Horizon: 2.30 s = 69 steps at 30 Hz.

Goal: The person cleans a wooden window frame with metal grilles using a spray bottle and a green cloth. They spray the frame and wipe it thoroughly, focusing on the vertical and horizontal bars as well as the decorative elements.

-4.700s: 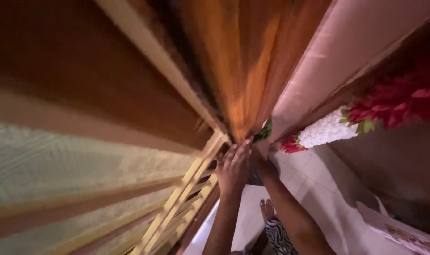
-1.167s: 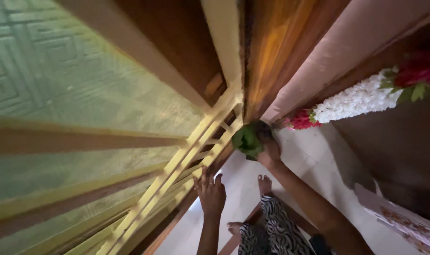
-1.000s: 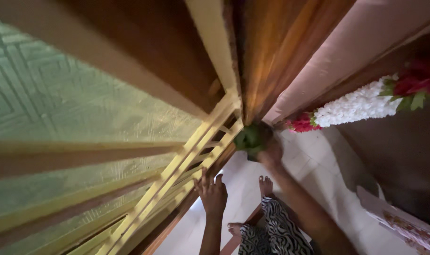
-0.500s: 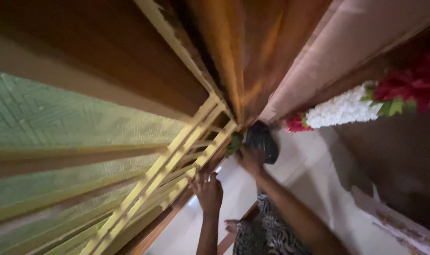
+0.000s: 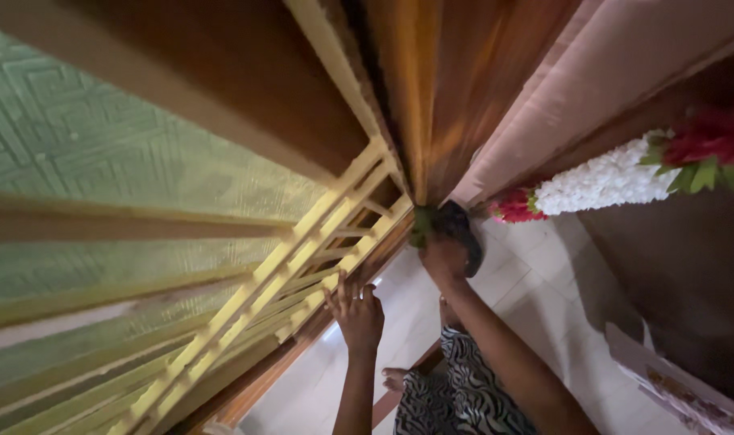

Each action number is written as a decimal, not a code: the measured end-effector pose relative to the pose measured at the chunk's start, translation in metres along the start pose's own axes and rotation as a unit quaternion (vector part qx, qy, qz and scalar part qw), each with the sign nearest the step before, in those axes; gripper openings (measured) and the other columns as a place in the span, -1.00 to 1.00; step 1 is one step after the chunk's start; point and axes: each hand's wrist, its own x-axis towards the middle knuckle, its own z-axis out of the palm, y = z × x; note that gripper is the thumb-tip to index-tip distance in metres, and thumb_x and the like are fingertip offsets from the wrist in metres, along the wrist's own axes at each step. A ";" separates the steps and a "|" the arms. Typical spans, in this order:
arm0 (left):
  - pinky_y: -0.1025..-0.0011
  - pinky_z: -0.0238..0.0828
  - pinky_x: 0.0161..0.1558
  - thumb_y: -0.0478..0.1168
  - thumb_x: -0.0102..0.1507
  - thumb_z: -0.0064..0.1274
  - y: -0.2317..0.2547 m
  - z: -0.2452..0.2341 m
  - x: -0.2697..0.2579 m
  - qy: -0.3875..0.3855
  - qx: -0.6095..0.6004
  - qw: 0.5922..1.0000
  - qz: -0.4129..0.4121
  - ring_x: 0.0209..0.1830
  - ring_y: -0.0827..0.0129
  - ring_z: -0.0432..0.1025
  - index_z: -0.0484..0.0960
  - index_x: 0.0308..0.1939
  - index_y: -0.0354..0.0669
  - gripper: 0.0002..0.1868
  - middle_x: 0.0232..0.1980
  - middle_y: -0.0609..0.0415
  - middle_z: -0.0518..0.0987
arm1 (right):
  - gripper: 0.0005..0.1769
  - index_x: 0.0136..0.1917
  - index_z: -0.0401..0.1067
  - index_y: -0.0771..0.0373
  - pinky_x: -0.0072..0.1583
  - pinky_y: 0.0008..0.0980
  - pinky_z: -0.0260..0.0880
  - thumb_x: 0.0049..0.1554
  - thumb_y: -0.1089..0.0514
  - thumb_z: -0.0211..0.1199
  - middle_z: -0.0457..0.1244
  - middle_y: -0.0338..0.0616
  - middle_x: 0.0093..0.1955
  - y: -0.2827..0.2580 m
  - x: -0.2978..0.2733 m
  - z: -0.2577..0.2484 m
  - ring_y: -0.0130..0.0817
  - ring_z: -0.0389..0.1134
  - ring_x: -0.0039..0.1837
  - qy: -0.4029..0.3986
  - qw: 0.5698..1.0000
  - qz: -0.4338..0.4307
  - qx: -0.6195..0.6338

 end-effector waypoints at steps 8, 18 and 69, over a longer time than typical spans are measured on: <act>-0.35 -0.19 0.48 -0.34 0.14 0.08 0.006 -0.028 0.002 -0.006 -0.048 0.999 0.007 0.59 0.05 0.03 0.67 -0.25 -0.08 -0.86 0.22 -0.07 0.56 | -0.71 0.20 0.47 -0.04 -0.31 0.06 0.37 0.19 0.06 0.20 0.36 0.04 -0.25 -0.003 0.010 -0.022 0.04 0.41 -0.26 0.002 1.000 0.018 -0.011; 0.01 0.18 0.30 -0.34 0.19 0.08 0.001 -0.054 -0.078 -0.017 -0.202 0.975 -0.092 0.33 0.03 0.34 0.62 -0.08 -0.05 -0.78 0.04 0.09 0.61 | -0.76 0.01 0.42 0.19 -0.21 0.09 0.39 0.09 0.08 0.26 0.35 0.13 -0.31 -0.105 -0.069 -0.007 0.17 0.40 -0.27 0.041 0.980 -0.029 0.195; 0.33 0.34 0.27 -0.31 0.25 0.00 -0.033 -0.112 -0.294 0.025 -0.727 0.570 -0.383 0.31 0.24 0.37 0.38 0.45 -0.12 -0.37 0.31 -0.04 0.51 | -0.53 0.28 0.46 0.52 0.11 -0.18 0.36 0.34 0.03 0.21 0.36 0.11 0.11 -0.126 -0.281 -0.088 -0.18 0.38 0.09 -0.473 0.670 0.038 0.571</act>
